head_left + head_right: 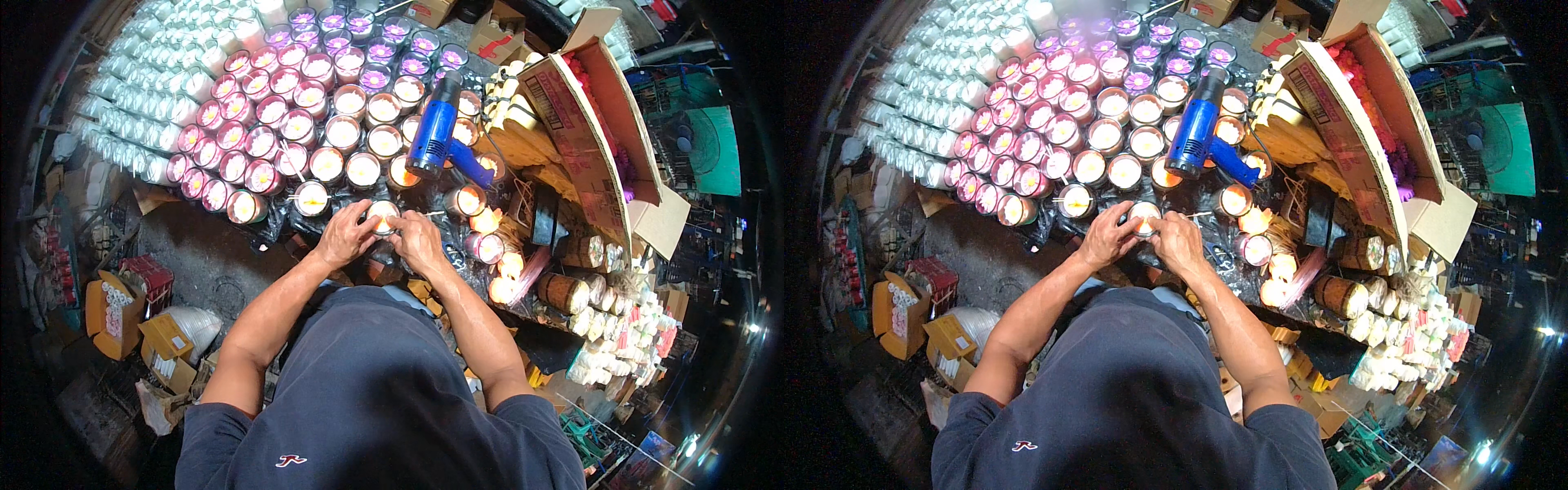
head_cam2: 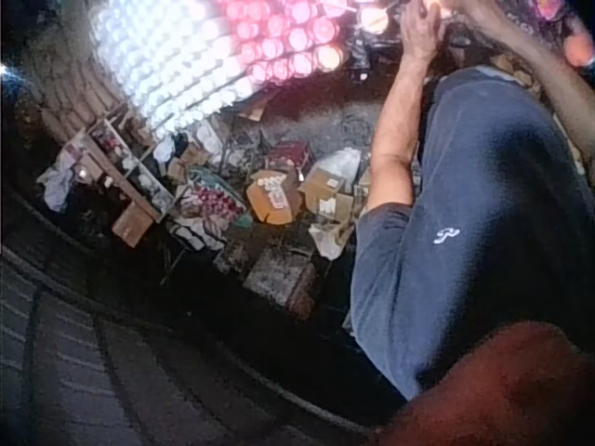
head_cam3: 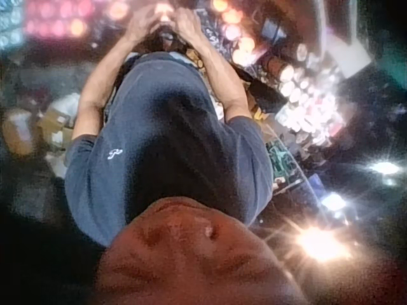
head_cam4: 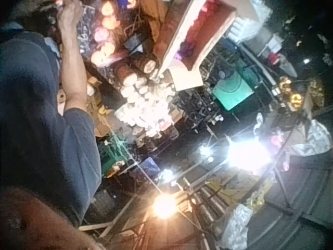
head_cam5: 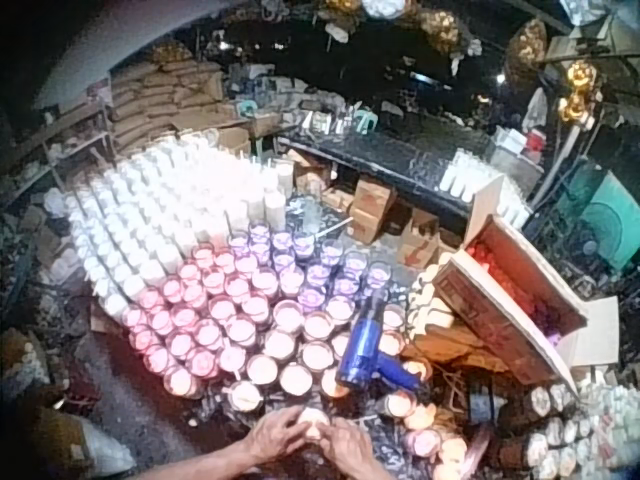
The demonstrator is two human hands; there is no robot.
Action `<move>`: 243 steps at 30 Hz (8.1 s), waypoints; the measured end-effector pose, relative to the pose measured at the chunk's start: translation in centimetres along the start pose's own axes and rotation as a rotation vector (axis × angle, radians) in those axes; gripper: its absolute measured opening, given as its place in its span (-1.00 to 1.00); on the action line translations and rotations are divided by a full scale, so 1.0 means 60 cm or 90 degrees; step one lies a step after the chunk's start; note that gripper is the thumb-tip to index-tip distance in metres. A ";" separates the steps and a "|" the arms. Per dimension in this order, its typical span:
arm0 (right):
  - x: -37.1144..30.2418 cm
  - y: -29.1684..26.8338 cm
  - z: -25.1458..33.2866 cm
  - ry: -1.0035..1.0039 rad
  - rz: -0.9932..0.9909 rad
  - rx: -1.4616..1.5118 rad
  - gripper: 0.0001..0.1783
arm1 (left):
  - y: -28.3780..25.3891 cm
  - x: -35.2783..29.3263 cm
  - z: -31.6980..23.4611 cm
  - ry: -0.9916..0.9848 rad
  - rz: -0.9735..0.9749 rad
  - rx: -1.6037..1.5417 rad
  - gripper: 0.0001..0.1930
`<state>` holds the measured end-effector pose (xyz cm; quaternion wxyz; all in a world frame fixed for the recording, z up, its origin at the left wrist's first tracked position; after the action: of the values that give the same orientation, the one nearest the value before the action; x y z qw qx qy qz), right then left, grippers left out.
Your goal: The person uses a blue heat gun to warm the surface of small candles in metal tins, then places a small flower-shaped decoration into the center of each candle. The person repeats this process across multiple candles arranged on a table.
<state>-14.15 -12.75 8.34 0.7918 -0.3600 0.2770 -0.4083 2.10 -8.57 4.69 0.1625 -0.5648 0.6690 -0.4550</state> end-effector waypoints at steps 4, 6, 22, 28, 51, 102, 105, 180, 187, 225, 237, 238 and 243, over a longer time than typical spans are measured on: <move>-0.002 0.003 -0.002 -0.007 -0.005 0.005 -0.58 | 0.000 -0.002 -0.001 0.001 -0.003 -0.003 -0.34; 0.006 -0.001 -0.003 -0.013 -0.012 0.008 -0.57 | 0.001 0.005 0.005 0.006 -0.008 -0.001 -0.34; 0.010 0.000 -0.007 -0.034 -0.042 0.019 -0.59 | 0.001 0.009 0.010 0.025 -0.018 -0.004 -0.30; 0.011 0.005 -0.008 -0.030 -0.034 -0.005 -0.59 | 0.001 0.012 0.009 0.026 -0.019 -0.004 -0.32; 0.026 0.007 -0.020 -0.109 -0.094 -0.046 -0.59 | 0.005 0.029 0.021 0.018 -0.039 -0.006 -0.28; -0.006 0.014 0.019 -0.177 -0.066 -0.073 -0.52 | 0.003 -0.021 0.006 -0.051 -0.046 -0.026 -0.39; -0.016 -0.030 0.014 -0.175 -0.110 0.028 -0.66 | 0.008 -0.024 0.009 -0.062 -0.042 -0.033 -0.37; 0.022 -0.003 0.003 -0.128 -0.138 -0.080 -0.47 | 0.007 0.042 0.005 -0.119 -0.125 0.038 -0.37; 0.025 0.007 -0.003 -0.082 -0.103 -0.099 -0.50 | 0.007 0.044 0.008 -0.123 -0.125 0.019 -0.39; 0.024 0.014 -0.006 -0.103 -0.136 -0.078 -0.48 | -0.034 0.021 -0.017 -0.100 -0.077 0.033 -0.47; 0.025 0.015 -0.011 -0.114 -0.129 -0.071 -0.45 | -0.039 -0.024 -0.023 -0.116 -0.077 0.017 -0.53; 0.025 0.017 -0.013 -0.118 -0.134 -0.069 -0.44 | -0.039 -0.025 -0.023 -0.117 -0.076 0.016 -0.54; 0.020 0.009 -0.009 -0.117 -0.154 -0.060 -0.40 | -0.036 -0.038 -0.022 -0.119 -0.085 0.012 -0.61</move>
<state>-13.69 -13.72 7.39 0.7412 -0.4633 0.1768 -0.4525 3.15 -5.82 6.41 0.1990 -0.6465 0.6078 -0.4159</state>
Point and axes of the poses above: each hand's wrist, its own x-axis towards the middle knuckle, its own y-axis out of the palm, z = x × y, the point moved 7 cm from there along x, towards the middle knuckle, and after that the axes turned 4 degrees about x, right-handed, at the moved point
